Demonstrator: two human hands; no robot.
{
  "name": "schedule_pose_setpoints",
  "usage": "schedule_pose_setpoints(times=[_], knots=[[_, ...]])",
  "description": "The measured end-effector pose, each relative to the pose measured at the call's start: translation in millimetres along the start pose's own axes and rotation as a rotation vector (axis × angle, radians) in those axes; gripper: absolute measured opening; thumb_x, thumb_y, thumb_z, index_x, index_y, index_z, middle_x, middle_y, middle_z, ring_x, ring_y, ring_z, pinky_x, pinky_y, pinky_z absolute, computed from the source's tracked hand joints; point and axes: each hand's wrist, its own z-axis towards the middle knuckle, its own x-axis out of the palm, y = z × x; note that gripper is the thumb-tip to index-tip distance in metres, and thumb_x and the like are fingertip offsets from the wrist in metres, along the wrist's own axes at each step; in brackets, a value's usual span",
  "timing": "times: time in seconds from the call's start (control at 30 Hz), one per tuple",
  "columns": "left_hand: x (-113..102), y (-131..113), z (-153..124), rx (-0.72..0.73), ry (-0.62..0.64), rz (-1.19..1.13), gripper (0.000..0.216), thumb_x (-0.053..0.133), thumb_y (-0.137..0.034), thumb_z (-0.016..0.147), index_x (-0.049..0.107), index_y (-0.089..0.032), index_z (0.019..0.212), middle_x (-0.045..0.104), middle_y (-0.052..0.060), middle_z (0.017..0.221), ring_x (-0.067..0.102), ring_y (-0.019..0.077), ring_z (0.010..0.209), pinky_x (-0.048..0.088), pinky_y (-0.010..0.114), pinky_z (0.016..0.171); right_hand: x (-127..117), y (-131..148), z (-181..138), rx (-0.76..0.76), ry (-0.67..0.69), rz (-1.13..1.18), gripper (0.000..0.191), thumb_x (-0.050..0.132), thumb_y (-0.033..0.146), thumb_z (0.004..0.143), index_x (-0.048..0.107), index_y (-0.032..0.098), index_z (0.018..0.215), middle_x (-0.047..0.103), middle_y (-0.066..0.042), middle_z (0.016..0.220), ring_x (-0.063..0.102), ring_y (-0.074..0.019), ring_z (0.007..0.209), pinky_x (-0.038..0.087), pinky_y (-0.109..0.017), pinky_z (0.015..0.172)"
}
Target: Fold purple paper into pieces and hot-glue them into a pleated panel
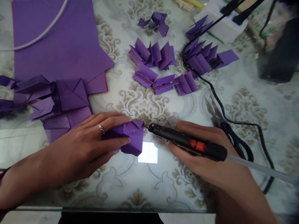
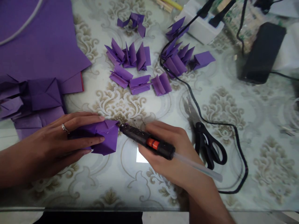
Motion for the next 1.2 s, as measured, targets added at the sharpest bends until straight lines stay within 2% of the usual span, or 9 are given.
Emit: schedule_pose_setpoints(times=[0.17, 0.33, 0.47, 0.6, 0.83, 1.03, 1.2], knots=[[-0.6, -0.6, 1.5, -0.016, -0.008, -0.013, 0.031, 0.057, -0.021, 0.109, 0.072, -0.03, 0.134, 0.059, 0.006, 0.162, 0.053, 0.0328, 0.153, 0.054, 0.056, 0.125, -1.2, -0.7, 0.5, 0.027, 0.036, -0.017, 0.031, 0.067, 0.012, 0.086, 0.047, 0.025, 0.068, 0.053, 0.004, 0.062, 0.056, -0.0137, 0.054, 0.042, -0.028, 0.051], [-1.9, -0.6, 2.0, -0.012, 0.0, 0.004, 0.032, 0.057, -0.021, 0.109, 0.071, -0.031, 0.136, 0.059, 0.006, 0.162, 0.053, 0.0324, 0.153, 0.055, 0.057, 0.124, -1.9, 0.8, 1.3, 0.027, 0.023, 0.009, 0.029, 0.069, 0.014, 0.089, 0.051, 0.025, 0.069, 0.056, 0.004, 0.064, 0.056, -0.0132, 0.055, 0.044, -0.027, 0.052], [-1.1, 0.5, 0.9, -0.001, -0.003, 0.015, 0.032, 0.058, -0.02, 0.109, 0.071, -0.031, 0.136, 0.058, 0.006, 0.163, 0.053, 0.032, 0.153, 0.055, 0.056, 0.124, -4.5, 3.7, 2.8, 0.043, 0.064, 0.005, 0.029, 0.071, 0.019, 0.093, 0.054, 0.024, 0.07, 0.056, 0.004, 0.064, 0.054, -0.0121, 0.054, 0.044, -0.026, 0.053], [-0.5, 1.7, -0.1, 0.007, -0.003, 0.021, 0.034, 0.061, -0.017, 0.107, 0.072, -0.029, 0.136, 0.057, 0.006, 0.164, 0.053, 0.031, 0.153, 0.053, 0.051, 0.126, -6.8, 5.2, 4.6, 0.013, 0.084, 0.029, 0.028, 0.071, 0.021, 0.095, 0.056, 0.022, 0.071, 0.056, 0.004, 0.065, 0.054, -0.0113, 0.055, 0.043, -0.026, 0.053], [-2.2, 1.9, 0.2, 0.028, 0.007, 0.02, 0.034, 0.062, -0.017, 0.107, 0.073, -0.026, 0.138, 0.057, 0.01, 0.163, 0.05, 0.0326, 0.155, 0.051, 0.053, 0.126, -4.5, 2.4, 3.2, -0.044, 0.041, 0.091, 0.029, 0.072, 0.018, 0.094, 0.056, 0.025, 0.071, 0.058, 0.003, 0.067, 0.056, -0.0149, 0.058, 0.045, -0.029, 0.055], [-2.9, 1.1, 0.2, -0.004, 0.015, 0.002, 0.036, 0.061, -0.016, 0.107, 0.071, -0.029, 0.138, 0.057, 0.008, 0.163, 0.052, 0.0314, 0.153, 0.051, 0.052, 0.125, -3.3, 4.1, 1.5, -0.054, 0.067, 0.108, 0.027, 0.073, 0.016, 0.093, 0.058, 0.025, 0.072, 0.061, 0.003, 0.069, 0.058, -0.0144, 0.058, 0.045, -0.029, 0.055], [-2.7, 0.8, 0.0, 0.014, 0.021, 0.027, 0.036, 0.061, -0.014, 0.107, 0.07, -0.027, 0.14, 0.054, 0.01, 0.165, 0.051, 0.0327, 0.154, 0.049, 0.053, 0.126, -0.7, 2.0, -0.5, -0.081, 0.057, 0.112, 0.028, 0.072, 0.016, 0.094, 0.058, 0.026, 0.072, 0.061, 0.002, 0.068, 0.059, -0.0159, 0.059, 0.047, -0.029, 0.055]])
